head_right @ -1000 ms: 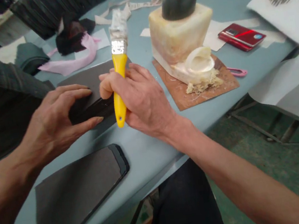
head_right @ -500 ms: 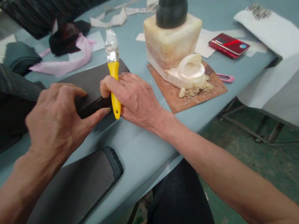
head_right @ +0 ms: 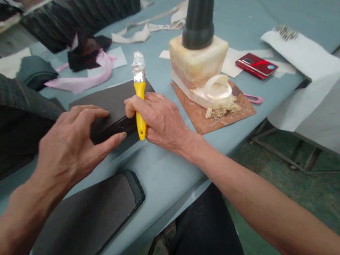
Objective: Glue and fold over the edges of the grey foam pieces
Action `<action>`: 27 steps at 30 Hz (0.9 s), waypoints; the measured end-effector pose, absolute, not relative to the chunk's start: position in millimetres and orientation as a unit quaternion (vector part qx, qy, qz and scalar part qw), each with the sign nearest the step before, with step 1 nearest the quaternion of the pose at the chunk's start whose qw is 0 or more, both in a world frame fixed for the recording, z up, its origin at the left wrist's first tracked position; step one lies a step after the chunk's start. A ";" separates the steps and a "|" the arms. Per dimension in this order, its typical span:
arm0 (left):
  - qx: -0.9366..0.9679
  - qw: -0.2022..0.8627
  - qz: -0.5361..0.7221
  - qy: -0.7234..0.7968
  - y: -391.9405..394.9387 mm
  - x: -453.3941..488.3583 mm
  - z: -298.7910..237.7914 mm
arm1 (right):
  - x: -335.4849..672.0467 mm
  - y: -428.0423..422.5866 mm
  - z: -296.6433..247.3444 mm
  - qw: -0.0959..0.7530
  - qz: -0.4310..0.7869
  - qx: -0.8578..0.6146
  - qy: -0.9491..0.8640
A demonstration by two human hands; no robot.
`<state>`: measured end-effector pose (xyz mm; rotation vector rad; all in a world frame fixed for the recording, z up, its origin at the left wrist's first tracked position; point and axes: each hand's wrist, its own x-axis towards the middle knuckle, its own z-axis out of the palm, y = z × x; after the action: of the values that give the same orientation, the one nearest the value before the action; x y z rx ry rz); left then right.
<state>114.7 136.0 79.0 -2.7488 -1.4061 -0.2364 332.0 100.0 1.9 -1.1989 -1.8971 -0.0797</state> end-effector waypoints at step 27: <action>-0.914 -0.214 -0.117 -0.323 230.0 74.4 85.9 | 305.7 74.5 86.1 0.620 0.284 -0.440 -0.585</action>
<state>74.4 230.0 85.9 -3.3450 -1.1820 -0.4282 305.7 74.5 86.1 -1.0118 -1.3453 0.6523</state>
